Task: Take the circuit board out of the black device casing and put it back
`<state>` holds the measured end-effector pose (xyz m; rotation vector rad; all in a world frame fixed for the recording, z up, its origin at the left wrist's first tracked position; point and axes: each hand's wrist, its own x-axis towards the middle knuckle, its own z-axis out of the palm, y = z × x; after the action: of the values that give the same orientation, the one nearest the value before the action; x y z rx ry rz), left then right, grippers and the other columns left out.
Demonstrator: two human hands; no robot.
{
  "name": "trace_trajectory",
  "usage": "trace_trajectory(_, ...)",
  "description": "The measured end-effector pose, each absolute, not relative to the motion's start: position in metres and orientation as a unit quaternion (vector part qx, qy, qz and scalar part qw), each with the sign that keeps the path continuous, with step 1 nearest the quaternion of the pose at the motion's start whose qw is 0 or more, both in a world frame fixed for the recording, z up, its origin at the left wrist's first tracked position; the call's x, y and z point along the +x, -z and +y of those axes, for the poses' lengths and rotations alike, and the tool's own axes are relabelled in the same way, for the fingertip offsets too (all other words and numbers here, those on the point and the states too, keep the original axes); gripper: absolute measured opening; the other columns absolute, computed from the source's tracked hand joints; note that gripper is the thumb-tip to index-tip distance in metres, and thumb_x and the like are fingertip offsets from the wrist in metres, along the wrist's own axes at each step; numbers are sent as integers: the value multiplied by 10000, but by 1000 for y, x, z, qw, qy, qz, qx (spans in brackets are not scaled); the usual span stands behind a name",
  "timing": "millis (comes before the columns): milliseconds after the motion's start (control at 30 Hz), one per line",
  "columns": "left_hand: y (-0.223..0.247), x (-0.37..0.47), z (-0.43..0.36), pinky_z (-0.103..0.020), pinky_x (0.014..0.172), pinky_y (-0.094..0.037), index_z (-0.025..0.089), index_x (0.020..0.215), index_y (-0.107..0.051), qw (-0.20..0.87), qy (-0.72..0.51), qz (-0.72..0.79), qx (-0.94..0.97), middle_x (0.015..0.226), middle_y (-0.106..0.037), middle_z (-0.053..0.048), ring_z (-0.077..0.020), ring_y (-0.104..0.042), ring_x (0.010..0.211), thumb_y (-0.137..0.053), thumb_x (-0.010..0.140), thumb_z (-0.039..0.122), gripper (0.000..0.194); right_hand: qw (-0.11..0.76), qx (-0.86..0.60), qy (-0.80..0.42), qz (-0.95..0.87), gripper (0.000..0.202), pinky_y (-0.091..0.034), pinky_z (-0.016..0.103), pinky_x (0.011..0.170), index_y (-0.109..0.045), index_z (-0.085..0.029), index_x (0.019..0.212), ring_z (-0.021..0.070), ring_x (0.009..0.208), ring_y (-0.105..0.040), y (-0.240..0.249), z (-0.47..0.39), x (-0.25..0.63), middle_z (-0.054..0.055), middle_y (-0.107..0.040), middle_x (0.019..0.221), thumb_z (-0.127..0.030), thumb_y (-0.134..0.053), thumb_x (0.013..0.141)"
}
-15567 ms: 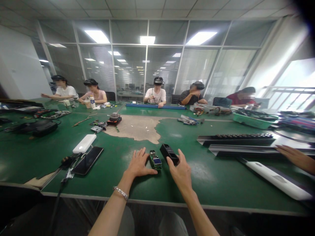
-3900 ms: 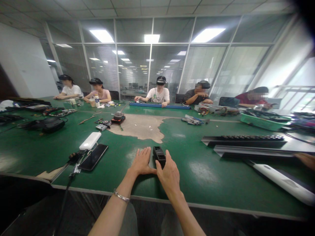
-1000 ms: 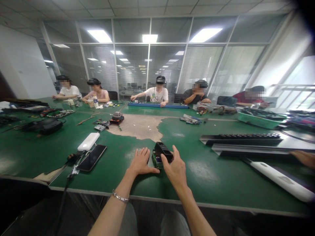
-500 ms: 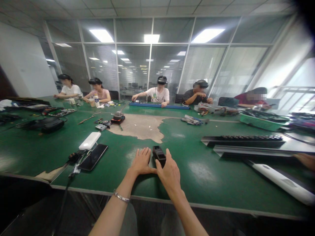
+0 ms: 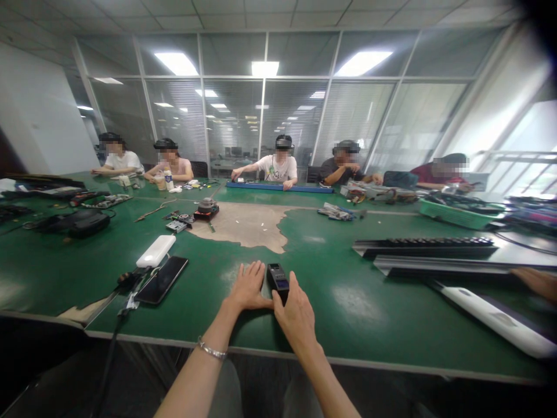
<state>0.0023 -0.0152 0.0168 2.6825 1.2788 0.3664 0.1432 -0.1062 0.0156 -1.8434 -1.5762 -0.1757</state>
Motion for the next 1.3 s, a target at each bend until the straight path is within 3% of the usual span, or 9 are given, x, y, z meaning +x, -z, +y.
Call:
trace_trajectory(200, -16, 2, -15, -541, 1158, -42, 160, 1495, -131, 74, -120, 426, 894, 1564, -140, -136, -319, -94, 1442, -519, 655, 745, 1094, 382, -697, 54, -604, 739, -432, 415, 940, -282, -34, 1427, 304, 1183, -516, -16, -106, 144, 228, -531, 1290, -444, -503, 853)
trace_trajectory(400, -17, 2, -16, -545, 1157, -39, 148, 1490, -153, 71, -120, 430, 892, 1563, -150, -133, -325, -103, 1440, -491, 696, 725, 1038, 378, -700, 38, -605, 671, -438, 407, 924, -294, -59, 1430, 290, 1142, -551, -23, -103, 143, 212, -547, 1283, -358, -483, 859)
trace_trajectory(800, -21, 1, -17, -551, 1147, -37, 174, 1480, -170, 82, -116, 432, 891, 1563, -148, -139, -346, -91, 1438, -473, 573, 894, 1197, 487, -692, 21, -532, 733, -459, 396, 886, -318, -112, 1433, 273, 1011, -629, -70, -91, 176, 168, -633, 1164, -495, -509, 837)
trace_trajectory(1300, -23, 1, -17, -538, 1151, -14, 198, 1485, -182, 89, -116, 432, 890, 1565, -150, -127, -341, -91, 1439, -428, 587, 913, 1174, 435, -744, 60, -504, 699, -438, 434, 912, -367, -81, 1383, 311, 1062, -596, 0, -92, 249, 185, -603, 1200, -479, -475, 819)
